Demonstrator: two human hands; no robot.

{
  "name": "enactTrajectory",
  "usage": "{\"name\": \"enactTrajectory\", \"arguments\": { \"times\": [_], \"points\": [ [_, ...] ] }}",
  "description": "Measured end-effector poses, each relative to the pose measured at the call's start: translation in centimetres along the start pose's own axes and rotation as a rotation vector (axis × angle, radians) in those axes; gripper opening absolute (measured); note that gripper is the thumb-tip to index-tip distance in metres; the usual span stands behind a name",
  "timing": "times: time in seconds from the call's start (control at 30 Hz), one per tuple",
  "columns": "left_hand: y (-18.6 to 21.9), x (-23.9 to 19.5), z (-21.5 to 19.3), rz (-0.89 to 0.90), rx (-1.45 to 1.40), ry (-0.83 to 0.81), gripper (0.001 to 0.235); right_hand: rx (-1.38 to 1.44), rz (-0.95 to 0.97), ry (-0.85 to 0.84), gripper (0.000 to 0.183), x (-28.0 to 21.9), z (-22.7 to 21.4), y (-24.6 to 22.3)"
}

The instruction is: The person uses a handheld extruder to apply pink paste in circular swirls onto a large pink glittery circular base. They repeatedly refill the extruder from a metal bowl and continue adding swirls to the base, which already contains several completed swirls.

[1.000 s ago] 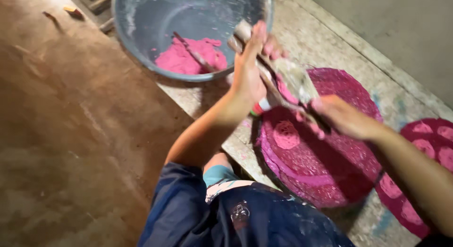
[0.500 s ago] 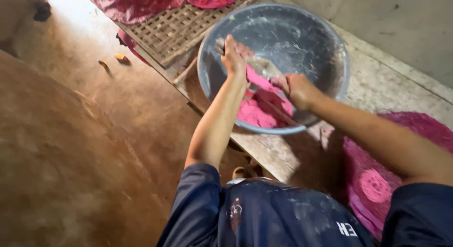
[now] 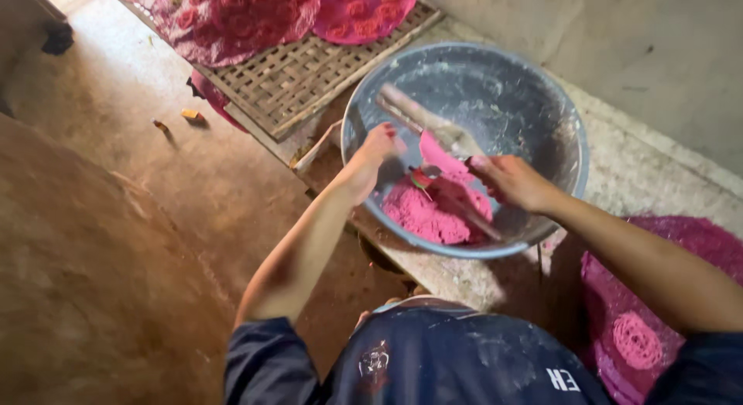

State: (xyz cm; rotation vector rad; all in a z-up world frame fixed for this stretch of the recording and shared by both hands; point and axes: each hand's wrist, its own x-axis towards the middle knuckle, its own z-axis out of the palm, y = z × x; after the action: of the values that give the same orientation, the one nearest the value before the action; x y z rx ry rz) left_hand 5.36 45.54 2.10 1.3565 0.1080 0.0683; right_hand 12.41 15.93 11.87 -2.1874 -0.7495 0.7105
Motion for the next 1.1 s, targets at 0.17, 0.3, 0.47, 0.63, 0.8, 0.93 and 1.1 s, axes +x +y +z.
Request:
{"name": "enactTrajectory", "arguments": {
  "times": [0.17,0.3,0.47,0.63,0.8,0.93,1.1],
  "points": [
    [5.2,-3.3,4.0,0.319,0.466,-0.245,0.075,-0.218,-0.396,0.120,0.042,-3.8,-4.1,-5.2],
    [7.5,-4.3,3.9,0.258,0.418,-0.278,0.067,-0.521,-0.905,0.184,0.049,-6.3,-6.4,-10.0],
    [8.7,-4.1,3.3,0.339,0.609,-0.237,0.057,-0.552,-0.884,-0.185,0.048,-8.2,-8.1,-11.2],
    [9.7,-4.5,3.4,0.407,0.752,-0.204,0.047,-0.144,-0.487,-0.392,0.033,-10.4,-5.2,-5.7],
    [9.6,-1.7,1.7,0.471,0.795,-0.223,0.037,-0.071,-0.615,-0.161,0.029,-12.0,-6.5,-3.3],
    [5.8,0.7,-0.4,0.331,0.610,-0.317,0.030,-0.638,-0.772,0.159,0.031,-10.2,-7.5,-2.3],
    [1.7,2.6,-2.8,-0.278,-0.111,-0.394,0.030,-0.993,-1.029,0.480,0.016,-7.1,-8.1,-0.5]
  ]
}}
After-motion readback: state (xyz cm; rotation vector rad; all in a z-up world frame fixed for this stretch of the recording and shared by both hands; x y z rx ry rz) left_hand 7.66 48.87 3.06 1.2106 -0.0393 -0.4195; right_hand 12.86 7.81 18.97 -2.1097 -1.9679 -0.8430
